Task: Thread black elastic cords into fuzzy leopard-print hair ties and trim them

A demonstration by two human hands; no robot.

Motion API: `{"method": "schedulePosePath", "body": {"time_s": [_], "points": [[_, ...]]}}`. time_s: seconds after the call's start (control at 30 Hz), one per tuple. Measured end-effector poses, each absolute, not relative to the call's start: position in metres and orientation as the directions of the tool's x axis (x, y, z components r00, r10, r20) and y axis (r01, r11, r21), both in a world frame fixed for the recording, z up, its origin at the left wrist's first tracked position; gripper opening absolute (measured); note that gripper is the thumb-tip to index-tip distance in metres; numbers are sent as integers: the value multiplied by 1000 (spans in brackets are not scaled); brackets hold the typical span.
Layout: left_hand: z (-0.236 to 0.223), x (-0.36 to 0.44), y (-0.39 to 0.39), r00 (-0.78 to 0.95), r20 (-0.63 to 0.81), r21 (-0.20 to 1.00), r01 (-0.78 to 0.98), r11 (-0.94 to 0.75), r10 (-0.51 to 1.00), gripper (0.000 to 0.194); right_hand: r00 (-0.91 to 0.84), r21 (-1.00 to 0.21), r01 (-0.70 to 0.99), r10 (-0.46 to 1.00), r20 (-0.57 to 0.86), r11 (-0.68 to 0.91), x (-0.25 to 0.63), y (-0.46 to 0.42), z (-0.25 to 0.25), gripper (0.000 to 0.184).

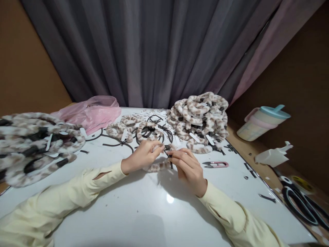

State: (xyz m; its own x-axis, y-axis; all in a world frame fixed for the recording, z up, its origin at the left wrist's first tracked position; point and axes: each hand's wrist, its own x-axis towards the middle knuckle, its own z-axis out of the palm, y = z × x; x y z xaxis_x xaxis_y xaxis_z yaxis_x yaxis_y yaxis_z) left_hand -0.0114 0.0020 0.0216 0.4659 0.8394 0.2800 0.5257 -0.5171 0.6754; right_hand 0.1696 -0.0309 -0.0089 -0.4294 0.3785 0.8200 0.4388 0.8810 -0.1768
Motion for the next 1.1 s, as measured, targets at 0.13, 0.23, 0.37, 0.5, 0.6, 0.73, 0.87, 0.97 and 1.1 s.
{"method": "schedulePosePath", "body": {"time_s": [0.13,0.23,0.37,0.5,0.6,0.73,0.87,0.97,1.1], "points": [[20,-13,3,544,331,605,505,-616,771,24,-314,-389,417,532,787,821,169,-31,-3,25],[18,-16,3,618,406,496,469,-731,672,20,-231,-536,393,645,729,747,169,-31,4,17],[16,-18,2,733,396,396,406,-824,552,19,-186,-717,299,776,603,630,170,-29,13,9],[16,-20,0,831,334,315,346,-884,444,17,-235,-896,225,913,332,384,175,-28,21,11],[17,-21,-2,877,296,253,310,-916,378,17,-312,-969,200,947,76,144,181,-27,29,19],[20,-20,-4,912,263,168,278,-946,315,15,-400,-963,270,910,-110,2,189,-24,41,26],[21,-18,-7,936,216,35,276,-961,277,14,-480,-956,292,866,-136,11,192,-23,44,30],[20,-17,-8,944,201,-40,276,-960,263,16,-472,-956,292,875,-107,40,189,-23,39,32],[18,-17,-10,945,242,-129,256,-958,220,18,-422,-958,279,905,-59,68,183,-22,28,29]]}}
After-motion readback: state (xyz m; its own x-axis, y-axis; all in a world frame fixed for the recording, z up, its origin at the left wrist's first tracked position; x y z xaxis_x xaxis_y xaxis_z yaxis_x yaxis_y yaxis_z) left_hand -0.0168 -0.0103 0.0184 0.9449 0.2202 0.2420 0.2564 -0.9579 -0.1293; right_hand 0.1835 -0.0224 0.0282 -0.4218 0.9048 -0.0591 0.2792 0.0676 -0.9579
